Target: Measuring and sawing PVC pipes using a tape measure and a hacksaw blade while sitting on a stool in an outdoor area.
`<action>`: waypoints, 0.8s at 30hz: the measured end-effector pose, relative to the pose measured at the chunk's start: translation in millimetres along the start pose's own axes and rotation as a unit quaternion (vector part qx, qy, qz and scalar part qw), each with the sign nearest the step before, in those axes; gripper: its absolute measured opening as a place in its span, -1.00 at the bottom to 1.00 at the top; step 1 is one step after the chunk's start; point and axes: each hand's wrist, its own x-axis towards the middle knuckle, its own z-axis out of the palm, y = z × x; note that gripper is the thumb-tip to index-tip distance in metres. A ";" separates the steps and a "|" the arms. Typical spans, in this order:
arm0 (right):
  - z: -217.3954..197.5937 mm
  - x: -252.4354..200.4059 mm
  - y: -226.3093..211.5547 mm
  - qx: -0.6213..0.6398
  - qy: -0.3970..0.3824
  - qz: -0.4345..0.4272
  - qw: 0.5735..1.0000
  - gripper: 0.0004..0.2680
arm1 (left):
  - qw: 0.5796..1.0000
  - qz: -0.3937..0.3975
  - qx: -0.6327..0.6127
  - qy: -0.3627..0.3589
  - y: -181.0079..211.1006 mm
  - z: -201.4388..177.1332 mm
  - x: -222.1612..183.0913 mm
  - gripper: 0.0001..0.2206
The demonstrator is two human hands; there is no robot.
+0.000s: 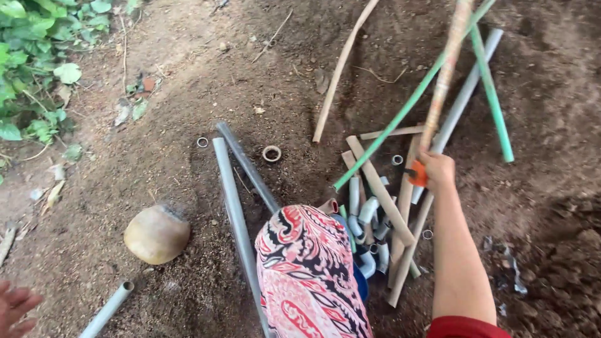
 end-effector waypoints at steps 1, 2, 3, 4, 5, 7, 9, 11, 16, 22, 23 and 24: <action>-7.7 12.1 14.6 -0.001 -0.006 0.003 1.000 -0.93 | 1.000 0.002 0.001 0.006 -6.4 66.7 3.8 -0.63; -17.5 23.6 28.7 -0.072 0.021 0.002 0.997 -0.86 | 0.950 0.060 0.259 0.167 -33.0 147.2 4.0 -0.63; -27.7 34.7 42.7 -0.142 0.047 0.000 0.989 -0.78 | 0.812 0.080 0.475 0.331 -69.3 243.0 -12.0 -0.59; -25.8 32.4 48.0 -0.142 0.042 0.000 0.989 -0.78 | 0.810 0.081 0.475 0.334 -79.4 264.7 -11.2 -0.59; -24.3 29.6 53.3 -0.092 0.023 0.042 0.995 -0.81 | 0.789 0.130 0.506 0.324 -89.7 286.3 -10.7 -0.62; -20.6 22.8 51.6 -0.043 0.002 0.084 0.996 -0.85 | 0.764 0.178 0.534 0.314 -100.1 328.2 -5.4 -0.64; -16.0 14.4 38.4 -0.124 0.010 0.096 0.988 -0.84 | 0.741 0.067 0.575 0.341 -101.2 369.6 0.4 -0.59; -13.1 11.2 36.6 -0.134 0.007 0.096 0.986 -0.85 | 0.725 0.001 0.574 0.380 -105.3 415.2 8.7 -0.59; -9.1 -10.4 22.7 -0.156 -0.003 0.096 0.983 -0.81 | 0.703 -0.088 0.616 0.344 -96.7 339.6 7.5 -0.53; -12.8 -41.8 8.7 -0.054 -0.021 -0.067 0.996 -0.90 | 0.619 -0.176 0.721 0.257 -75.7 361.0 -11.6 -0.52; -12.1 -63.9 -11.3 0.014 -0.034 -0.047 0.998 -0.87 | 0.631 -0.199 0.711 0.239 -69.6 368.0 -14.8 -0.51; -14.0 -86.7 -31.6 0.082 -0.046 -0.028 0.995 -0.83 | 0.643 -0.221 0.700 0.218 -65.0 374.5 -17.8 -0.49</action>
